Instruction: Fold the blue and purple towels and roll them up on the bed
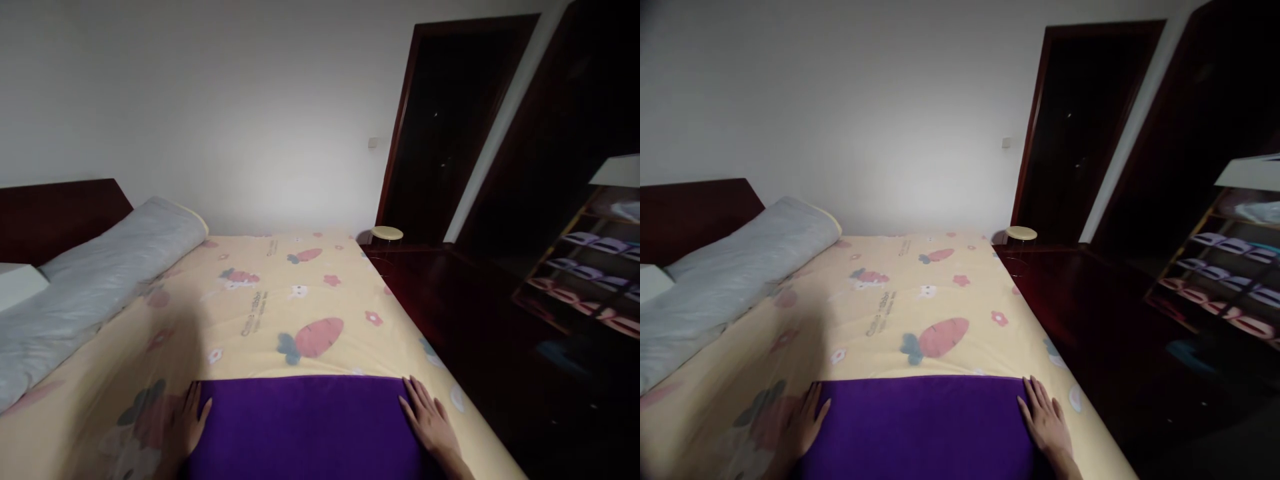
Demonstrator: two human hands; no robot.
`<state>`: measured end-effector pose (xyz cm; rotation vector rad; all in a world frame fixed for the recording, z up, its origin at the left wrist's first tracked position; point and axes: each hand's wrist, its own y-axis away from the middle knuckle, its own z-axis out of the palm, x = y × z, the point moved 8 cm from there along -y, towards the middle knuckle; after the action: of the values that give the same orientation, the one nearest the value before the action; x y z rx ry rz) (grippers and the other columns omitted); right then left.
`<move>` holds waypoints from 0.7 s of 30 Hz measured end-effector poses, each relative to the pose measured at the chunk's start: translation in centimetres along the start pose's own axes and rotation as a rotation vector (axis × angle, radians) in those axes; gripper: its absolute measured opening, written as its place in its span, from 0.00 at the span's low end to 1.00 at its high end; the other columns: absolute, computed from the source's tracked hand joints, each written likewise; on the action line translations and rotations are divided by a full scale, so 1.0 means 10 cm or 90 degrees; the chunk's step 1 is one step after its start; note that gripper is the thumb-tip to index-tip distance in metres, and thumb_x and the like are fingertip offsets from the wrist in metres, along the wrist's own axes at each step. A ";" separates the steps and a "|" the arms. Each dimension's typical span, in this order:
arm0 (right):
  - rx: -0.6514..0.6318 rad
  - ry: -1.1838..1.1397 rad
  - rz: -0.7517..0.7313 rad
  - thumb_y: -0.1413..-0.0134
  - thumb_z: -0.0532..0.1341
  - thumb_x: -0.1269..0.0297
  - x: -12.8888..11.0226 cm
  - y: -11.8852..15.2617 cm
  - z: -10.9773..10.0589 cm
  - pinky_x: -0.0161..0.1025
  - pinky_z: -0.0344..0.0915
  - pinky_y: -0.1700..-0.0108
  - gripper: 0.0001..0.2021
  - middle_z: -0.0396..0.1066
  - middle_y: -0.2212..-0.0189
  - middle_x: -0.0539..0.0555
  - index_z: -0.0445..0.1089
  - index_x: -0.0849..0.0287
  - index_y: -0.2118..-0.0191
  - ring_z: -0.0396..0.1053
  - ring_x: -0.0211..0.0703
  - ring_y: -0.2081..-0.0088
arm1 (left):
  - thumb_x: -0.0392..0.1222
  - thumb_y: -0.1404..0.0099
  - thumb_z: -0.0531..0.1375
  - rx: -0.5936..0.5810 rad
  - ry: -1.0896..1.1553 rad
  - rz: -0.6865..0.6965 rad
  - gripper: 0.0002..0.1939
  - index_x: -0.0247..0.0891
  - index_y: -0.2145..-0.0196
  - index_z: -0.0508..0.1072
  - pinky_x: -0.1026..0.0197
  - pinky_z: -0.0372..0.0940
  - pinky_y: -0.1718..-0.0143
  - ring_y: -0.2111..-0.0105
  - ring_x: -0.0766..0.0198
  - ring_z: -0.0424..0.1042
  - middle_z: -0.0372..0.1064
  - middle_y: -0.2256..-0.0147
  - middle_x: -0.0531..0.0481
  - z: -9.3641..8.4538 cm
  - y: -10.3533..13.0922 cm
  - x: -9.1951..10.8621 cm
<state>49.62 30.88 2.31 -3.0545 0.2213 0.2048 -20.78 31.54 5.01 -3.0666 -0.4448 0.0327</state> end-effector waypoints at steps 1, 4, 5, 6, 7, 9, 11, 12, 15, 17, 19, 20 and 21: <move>-0.006 0.007 0.007 0.38 0.40 0.48 0.03 -0.02 0.00 0.54 0.42 0.33 0.33 0.44 0.31 0.53 0.46 0.56 0.31 0.41 0.46 0.31 | 0.53 0.33 0.44 -0.019 -0.007 0.000 0.35 0.29 0.34 0.52 0.44 0.48 0.35 0.34 0.53 0.50 0.49 0.33 0.42 -0.05 -0.02 -0.01; 0.038 0.037 0.050 0.39 0.41 0.51 -0.15 -0.06 -0.12 0.59 0.38 0.33 0.32 0.47 0.32 0.57 0.51 0.60 0.33 0.43 0.51 0.31 | 0.51 0.32 0.42 0.021 -0.013 -0.011 0.34 0.25 0.36 0.55 0.41 0.50 0.36 0.34 0.49 0.50 0.51 0.34 0.37 -0.36 0.03 0.35; 0.069 0.038 0.054 0.38 0.40 0.53 -0.32 -0.04 -0.18 0.61 0.37 0.33 0.32 0.48 0.32 0.58 0.53 0.61 0.33 0.44 0.53 0.32 | 0.50 0.31 0.41 0.067 -0.007 -0.006 0.33 0.27 0.36 0.55 0.39 0.49 0.37 0.33 0.49 0.48 0.50 0.34 0.38 -0.49 0.10 0.59; 0.099 0.027 0.044 0.38 0.40 0.54 -0.56 0.00 -0.23 0.62 0.37 0.34 0.31 0.49 0.33 0.60 0.54 0.62 0.34 0.44 0.54 0.32 | 0.47 0.30 0.39 0.122 0.005 0.040 0.31 0.31 0.35 0.54 0.38 0.46 0.36 0.32 0.50 0.45 0.48 0.33 0.41 -0.59 0.22 0.91; 0.122 0.006 0.015 0.37 0.40 0.55 -0.85 0.06 -0.26 0.61 0.38 0.34 0.31 0.49 0.33 0.61 0.54 0.64 0.34 0.44 0.54 0.32 | 0.45 0.30 0.39 0.134 0.009 0.087 0.29 0.37 0.34 0.53 0.41 0.44 0.34 0.32 0.56 0.42 0.46 0.32 0.47 -0.59 0.36 1.27; 0.105 -0.069 -0.112 0.36 0.40 0.57 -1.57 0.25 -0.18 0.57 0.44 0.34 0.28 0.50 0.33 0.57 0.54 0.59 0.34 0.47 0.51 0.32 | 0.42 0.30 0.39 0.126 0.040 0.195 0.28 0.42 0.34 0.50 0.47 0.43 0.33 0.32 0.61 0.42 0.44 0.32 0.53 -0.47 0.70 2.00; 0.072 -0.139 -0.209 0.34 0.40 0.57 -2.21 0.52 -0.04 0.53 0.48 0.34 0.27 0.49 0.33 0.54 0.52 0.56 0.33 0.47 0.48 0.33 | 0.40 0.31 0.41 0.102 0.097 0.263 0.28 0.43 0.34 0.46 0.46 0.46 0.33 0.33 0.60 0.46 0.45 0.32 0.53 -0.25 1.04 2.57; 0.049 -0.161 -0.254 0.34 0.41 0.57 -2.46 0.65 0.04 0.51 0.50 0.34 0.26 0.49 0.33 0.53 0.51 0.55 0.33 0.48 0.48 0.33 | 0.41 0.31 0.42 0.078 0.122 0.292 0.29 0.44 0.34 0.44 0.47 0.48 0.34 0.33 0.59 0.48 0.45 0.33 0.53 -0.13 1.19 2.77; 0.009 -0.193 -0.323 0.34 0.45 0.54 -2.72 0.94 0.17 0.49 0.55 0.36 0.25 0.53 0.35 0.51 0.53 0.50 0.34 0.53 0.49 0.35 | 0.43 0.31 0.43 0.002 0.153 0.334 0.28 0.48 0.34 0.45 0.46 0.51 0.35 0.34 0.58 0.51 0.46 0.33 0.54 0.13 1.45 2.92; 0.019 -0.181 -0.285 0.35 0.46 0.50 -2.43 0.99 0.14 0.52 0.55 0.36 0.26 0.53 0.35 0.51 0.54 0.49 0.35 0.54 0.51 0.35 | 0.46 0.30 0.42 -0.016 0.145 0.294 0.27 0.49 0.34 0.46 0.45 0.50 0.35 0.34 0.57 0.50 0.45 0.33 0.54 0.17 1.47 2.60; 0.045 -0.150 -0.206 0.36 0.46 0.46 -1.86 1.00 0.07 0.54 0.55 0.36 0.28 0.52 0.35 0.52 0.55 0.50 0.35 0.53 0.52 0.35 | 0.50 0.30 0.41 -0.005 0.118 0.208 0.28 0.49 0.34 0.46 0.42 0.50 0.35 0.34 0.56 0.49 0.44 0.33 0.54 0.17 1.44 2.03; 0.063 -0.133 -0.166 0.36 0.46 0.45 -1.52 1.01 0.04 0.56 0.54 0.36 0.29 0.53 0.35 0.53 0.56 0.50 0.35 0.53 0.53 0.35 | 0.51 0.30 0.41 0.005 0.103 0.162 0.28 0.49 0.34 0.47 0.42 0.50 0.36 0.34 0.55 0.50 0.45 0.33 0.54 0.18 1.43 1.70; 0.082 -0.117 -0.139 0.37 0.46 0.44 -1.17 1.05 0.01 0.57 0.55 0.37 0.29 0.53 0.35 0.53 0.56 0.50 0.35 0.54 0.53 0.35 | 0.51 0.30 0.41 0.028 0.089 0.113 0.28 0.50 0.34 0.48 0.42 0.52 0.37 0.34 0.55 0.51 0.48 0.33 0.54 0.18 1.44 1.34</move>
<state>36.55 22.16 3.17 -2.8803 -0.1055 0.4341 -3.89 21.67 2.38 -3.0288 -0.1628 -0.1637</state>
